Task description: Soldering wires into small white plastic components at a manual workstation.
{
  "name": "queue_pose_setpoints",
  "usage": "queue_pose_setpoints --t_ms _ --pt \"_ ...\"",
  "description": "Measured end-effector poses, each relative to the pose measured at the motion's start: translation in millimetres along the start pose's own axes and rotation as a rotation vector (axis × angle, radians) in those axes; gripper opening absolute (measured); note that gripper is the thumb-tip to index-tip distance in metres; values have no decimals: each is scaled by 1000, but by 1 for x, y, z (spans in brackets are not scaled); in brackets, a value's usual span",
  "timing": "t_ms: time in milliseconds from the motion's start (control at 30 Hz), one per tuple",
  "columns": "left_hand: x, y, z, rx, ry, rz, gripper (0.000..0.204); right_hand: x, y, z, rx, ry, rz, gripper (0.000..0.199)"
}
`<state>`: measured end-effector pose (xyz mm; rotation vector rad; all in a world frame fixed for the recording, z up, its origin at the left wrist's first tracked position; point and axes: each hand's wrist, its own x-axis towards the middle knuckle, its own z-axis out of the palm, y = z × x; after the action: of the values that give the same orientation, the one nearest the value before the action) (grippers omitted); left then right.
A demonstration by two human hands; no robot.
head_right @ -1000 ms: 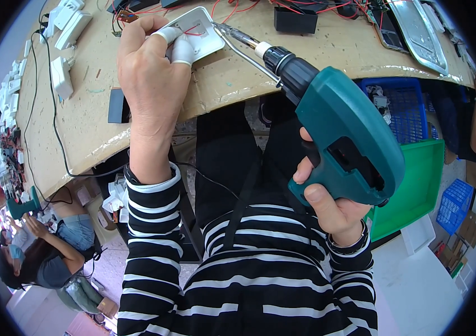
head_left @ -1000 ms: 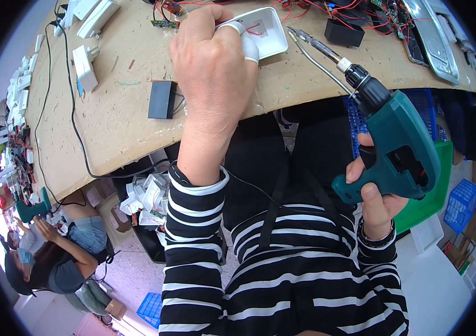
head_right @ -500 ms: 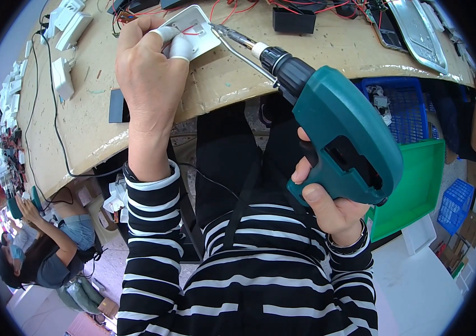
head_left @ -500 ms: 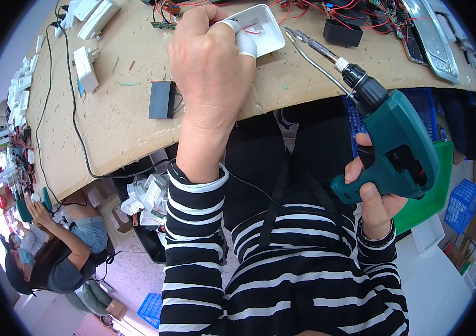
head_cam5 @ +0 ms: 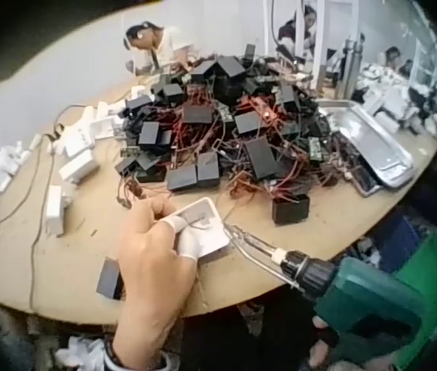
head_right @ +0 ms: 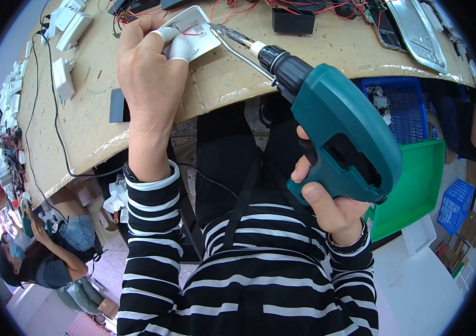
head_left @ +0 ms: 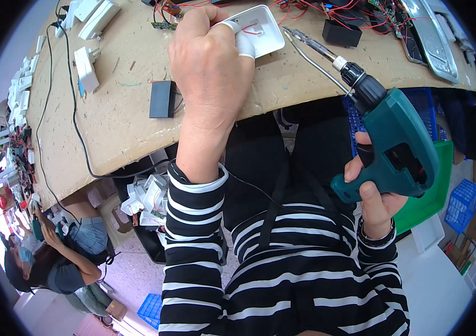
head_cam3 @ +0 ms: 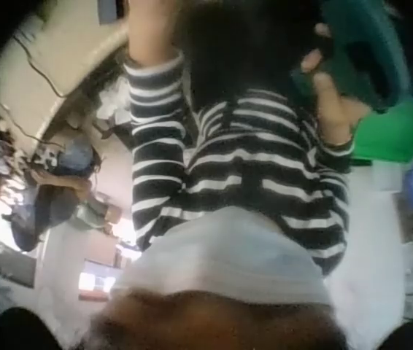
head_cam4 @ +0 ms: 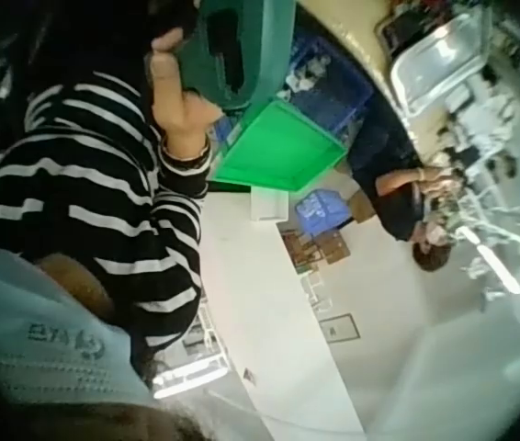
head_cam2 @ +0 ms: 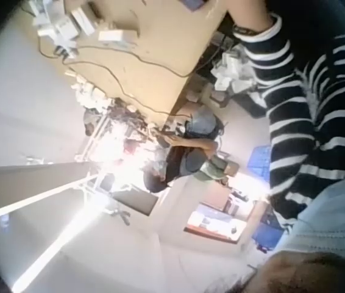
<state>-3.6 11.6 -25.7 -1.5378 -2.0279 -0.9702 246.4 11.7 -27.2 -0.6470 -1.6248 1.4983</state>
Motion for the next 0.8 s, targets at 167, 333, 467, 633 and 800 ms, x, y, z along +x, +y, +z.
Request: queue_pose_setpoints --t_ms 167,333,467,633,800 --pt "0 0 -2 -11 7 2 12 0 0 0 -1 -12 -7 66" --pt "-2 -2 -2 -41 0 47 14 -1 0 -1 2 -2 -4 65" --pt "-7 -3 -5 -97 -25 22 14 -5 0 -1 21 44 18 64" --pt "-19 1 -9 -106 114 199 9 -8 -1 -4 12 58 15 64" --pt "-34 14 -12 -7 -59 221 10 -21 0 -8 55 58 46 62"
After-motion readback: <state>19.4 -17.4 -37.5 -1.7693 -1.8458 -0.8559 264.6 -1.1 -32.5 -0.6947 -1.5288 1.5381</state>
